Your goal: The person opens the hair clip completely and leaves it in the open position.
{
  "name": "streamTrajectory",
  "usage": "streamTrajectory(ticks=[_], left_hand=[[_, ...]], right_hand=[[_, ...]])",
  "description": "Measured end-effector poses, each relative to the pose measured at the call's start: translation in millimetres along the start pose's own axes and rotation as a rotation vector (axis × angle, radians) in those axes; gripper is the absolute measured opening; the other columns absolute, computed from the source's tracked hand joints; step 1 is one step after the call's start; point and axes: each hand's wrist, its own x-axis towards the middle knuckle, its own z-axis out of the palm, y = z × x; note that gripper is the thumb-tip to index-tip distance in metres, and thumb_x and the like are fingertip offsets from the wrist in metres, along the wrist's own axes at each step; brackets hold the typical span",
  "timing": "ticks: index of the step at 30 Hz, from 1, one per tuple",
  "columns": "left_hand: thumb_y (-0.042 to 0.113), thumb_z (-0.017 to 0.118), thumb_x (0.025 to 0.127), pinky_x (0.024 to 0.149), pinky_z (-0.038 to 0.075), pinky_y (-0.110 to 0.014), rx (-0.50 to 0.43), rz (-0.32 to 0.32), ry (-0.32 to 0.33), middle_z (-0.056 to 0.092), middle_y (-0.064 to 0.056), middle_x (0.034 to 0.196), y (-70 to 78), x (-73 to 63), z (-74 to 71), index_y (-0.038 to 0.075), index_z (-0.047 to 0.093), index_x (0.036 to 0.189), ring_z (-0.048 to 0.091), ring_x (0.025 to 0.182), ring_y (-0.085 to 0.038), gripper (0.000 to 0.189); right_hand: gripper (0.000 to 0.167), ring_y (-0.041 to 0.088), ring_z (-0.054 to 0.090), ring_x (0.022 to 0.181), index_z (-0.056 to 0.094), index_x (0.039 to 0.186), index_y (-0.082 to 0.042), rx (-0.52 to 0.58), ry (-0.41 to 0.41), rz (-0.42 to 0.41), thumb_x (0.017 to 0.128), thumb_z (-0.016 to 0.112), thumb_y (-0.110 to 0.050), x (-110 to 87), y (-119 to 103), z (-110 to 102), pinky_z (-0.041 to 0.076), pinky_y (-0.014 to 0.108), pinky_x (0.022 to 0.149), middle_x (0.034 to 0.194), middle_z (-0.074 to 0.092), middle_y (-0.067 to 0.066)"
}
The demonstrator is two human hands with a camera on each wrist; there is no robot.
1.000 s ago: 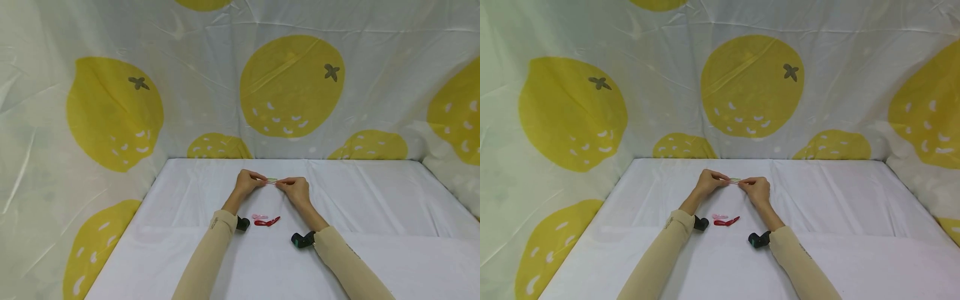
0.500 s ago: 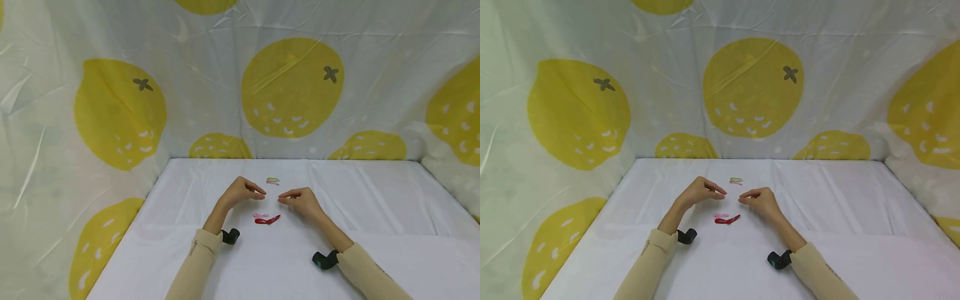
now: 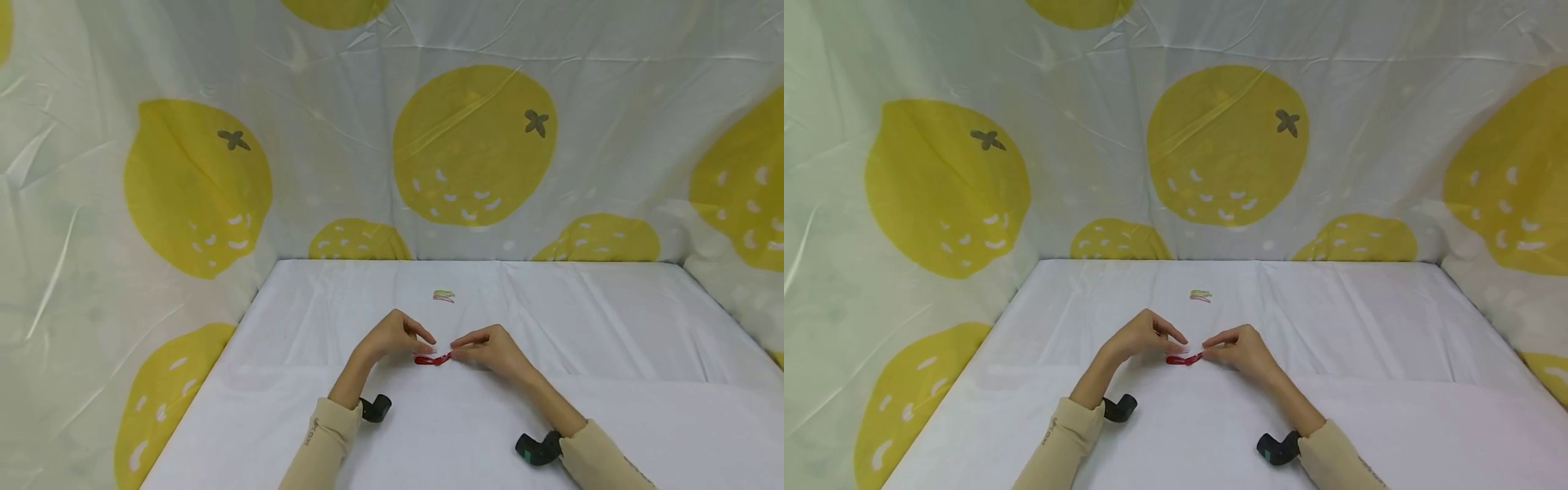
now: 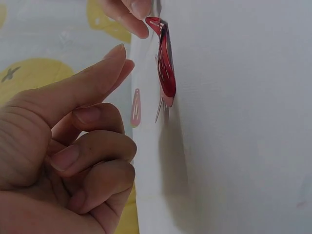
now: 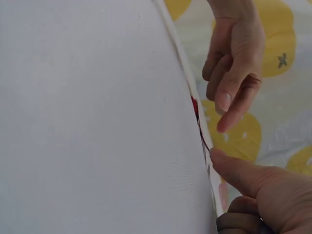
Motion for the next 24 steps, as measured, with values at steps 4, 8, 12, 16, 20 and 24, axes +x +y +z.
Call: streamTrajectory(ticks=[4,8,12,16,20,24], left_hand=[[0.01,0.088,0.08,0.057,0.033,-0.023,0.007,-0.003,-0.002,0.07,-0.003,0.064,-0.6,0.3,1.5,0.006,0.084,0.093,0.05,0.06,-0.008,0.014],[0.009,0.088,0.08,0.058,0.034,-0.023,0.013,-0.002,-0.01,0.072,-0.01,0.067,-2.1,0.6,3.3,0.005,0.084,0.092,0.051,0.06,-0.008,0.013],[0.006,0.087,0.08,0.058,0.035,-0.022,0.007,0.004,-0.032,0.073,-0.009,0.067,-5.1,1.4,5.4,0.003,0.084,0.092,0.053,0.06,-0.008,0.013],[0.005,0.087,0.08,0.057,0.035,-0.022,0.006,0.009,-0.039,0.073,-0.006,0.066,-5.7,1.4,5.7,0.004,0.084,0.092,0.053,0.058,-0.007,0.012],[0.006,0.087,0.08,0.055,0.032,-0.022,0.004,0.024,-0.032,0.067,-0.002,0.06,-3.8,2.1,6.1,0.005,0.084,0.091,0.049,0.056,-0.007,0.011],[0.004,0.085,0.081,0.052,0.029,-0.023,-0.01,0.046,-0.002,0.056,0.004,0.057,-0.7,3.4,6.5,0.006,0.083,0.089,0.04,0.054,-0.007,0.008]], right_hand=[[0.014,0.007,0.055,0.08,0.086,0.094,-0.015,-0.039,0.026,-0.032,0.083,0.087,-0.023,1.5,-1.5,4.1,0.044,0.02,0.068,0.097,0.081,0.004],[0.007,0.007,0.053,0.076,0.085,0.087,-0.014,-0.055,0.034,-0.039,0.083,0.087,-0.021,2.3,-2.0,5.7,0.042,0.02,0.065,0.089,0.08,0.004],[0.011,0.007,0.049,0.07,0.083,0.083,-0.012,-0.05,0.014,-0.021,0.084,0.087,-0.022,1.3,-1.6,5.5,0.04,0.02,0.062,0.081,0.077,0.002],[0.012,0.007,0.052,0.072,0.083,0.084,-0.011,-0.046,0.004,0.001,0.086,0.085,-0.023,0.9,-1.0,4.2,0.043,0.021,0.065,0.082,0.076,0.0],[0.014,0.008,0.053,0.073,0.083,0.087,-0.01,-0.031,0.015,0.036,0.087,0.083,-0.023,0.8,-2.2,2.7,0.043,0.021,0.065,0.081,0.076,-0.001],[0.018,0.009,0.049,0.072,0.082,0.091,-0.007,0.017,0.009,0.072,0.087,0.083,-0.025,0.0,-5.5,2.2,0.039,0.022,0.063,0.077,0.072,-0.003]])
